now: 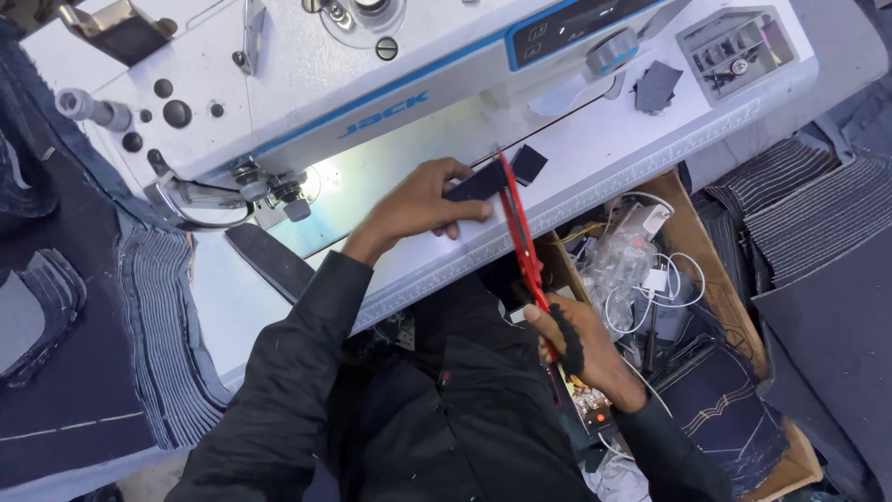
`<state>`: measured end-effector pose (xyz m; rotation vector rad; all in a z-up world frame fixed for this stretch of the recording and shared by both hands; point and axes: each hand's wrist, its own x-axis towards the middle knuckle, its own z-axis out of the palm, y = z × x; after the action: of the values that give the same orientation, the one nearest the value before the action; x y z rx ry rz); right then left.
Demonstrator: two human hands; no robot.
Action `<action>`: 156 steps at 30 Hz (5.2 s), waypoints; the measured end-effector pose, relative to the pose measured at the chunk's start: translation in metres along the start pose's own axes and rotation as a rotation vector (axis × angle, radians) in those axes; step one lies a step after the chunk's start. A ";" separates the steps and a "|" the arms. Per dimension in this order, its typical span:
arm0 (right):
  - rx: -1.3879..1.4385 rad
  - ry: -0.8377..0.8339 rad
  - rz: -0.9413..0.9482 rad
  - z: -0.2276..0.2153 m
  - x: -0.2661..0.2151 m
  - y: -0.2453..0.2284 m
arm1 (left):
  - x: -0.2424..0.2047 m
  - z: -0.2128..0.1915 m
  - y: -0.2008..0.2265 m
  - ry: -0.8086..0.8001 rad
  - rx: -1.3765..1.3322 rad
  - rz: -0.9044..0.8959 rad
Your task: The person cuts pieces of fabric by hand, using scissors and snips to cut the fabric and threads, then places the cut fabric into a plastic bag and onto a stack.
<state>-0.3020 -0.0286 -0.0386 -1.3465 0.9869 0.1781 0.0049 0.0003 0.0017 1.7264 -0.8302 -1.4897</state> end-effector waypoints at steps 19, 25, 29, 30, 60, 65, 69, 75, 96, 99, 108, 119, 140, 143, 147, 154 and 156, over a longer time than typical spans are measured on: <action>-0.254 0.047 -0.123 -0.002 0.014 -0.019 | 0.012 0.006 -0.014 -0.068 -0.151 0.038; -0.028 0.090 -0.003 0.002 0.008 -0.034 | 0.014 0.000 -0.016 -0.081 -0.142 0.055; -0.020 0.053 -0.072 -0.008 0.012 -0.008 | 0.014 -0.007 -0.015 -0.049 -0.146 0.067; -0.032 0.002 -0.128 -0.011 0.015 0.002 | 0.012 -0.010 -0.016 -0.021 -0.166 0.073; -0.065 0.092 -0.044 0.015 0.011 -0.027 | 0.023 0.010 -0.035 -0.033 -0.271 0.041; -0.026 0.159 -0.131 0.004 0.010 -0.011 | 0.025 0.012 -0.028 0.010 -0.161 0.113; 0.039 0.264 -0.198 0.001 -0.005 -0.001 | 0.039 0.029 -0.011 0.092 0.020 0.177; -0.224 0.379 -0.231 -0.002 -0.026 0.042 | -0.005 0.028 -0.014 0.677 0.311 0.682; -0.255 -0.107 -0.106 0.129 0.003 -0.016 | -0.214 0.071 -0.208 0.887 -0.505 0.171; -0.319 0.005 -0.140 0.138 0.007 -0.043 | -0.214 0.065 -0.212 0.966 -0.708 0.275; -0.907 0.286 -0.923 0.166 0.000 -0.131 | -0.224 0.069 -0.201 0.814 -1.169 0.195; -0.511 -0.038 -0.217 0.226 0.012 -0.062 | -0.213 0.103 -0.215 0.880 -0.307 0.139; -0.083 -0.551 -0.121 0.189 0.027 -0.002 | -0.218 0.058 -0.155 0.527 -1.250 0.283; -0.083 -0.583 -0.039 0.180 0.060 0.032 | -0.209 0.056 -0.152 0.545 -1.194 0.233; -0.349 -0.520 -0.292 0.157 0.111 0.116 | -0.183 0.076 -0.181 0.542 -1.256 0.228; -0.093 -0.393 -0.555 0.171 0.138 0.141 | -0.144 0.087 -0.212 0.508 -1.170 0.286; -0.142 -0.395 -0.607 0.173 0.142 0.131 | -0.139 0.085 -0.213 0.561 -1.111 0.346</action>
<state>-0.2137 0.0979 -0.2469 -1.6052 0.2156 0.0472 -0.0921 0.2246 -0.1081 0.9638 0.0553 -0.8459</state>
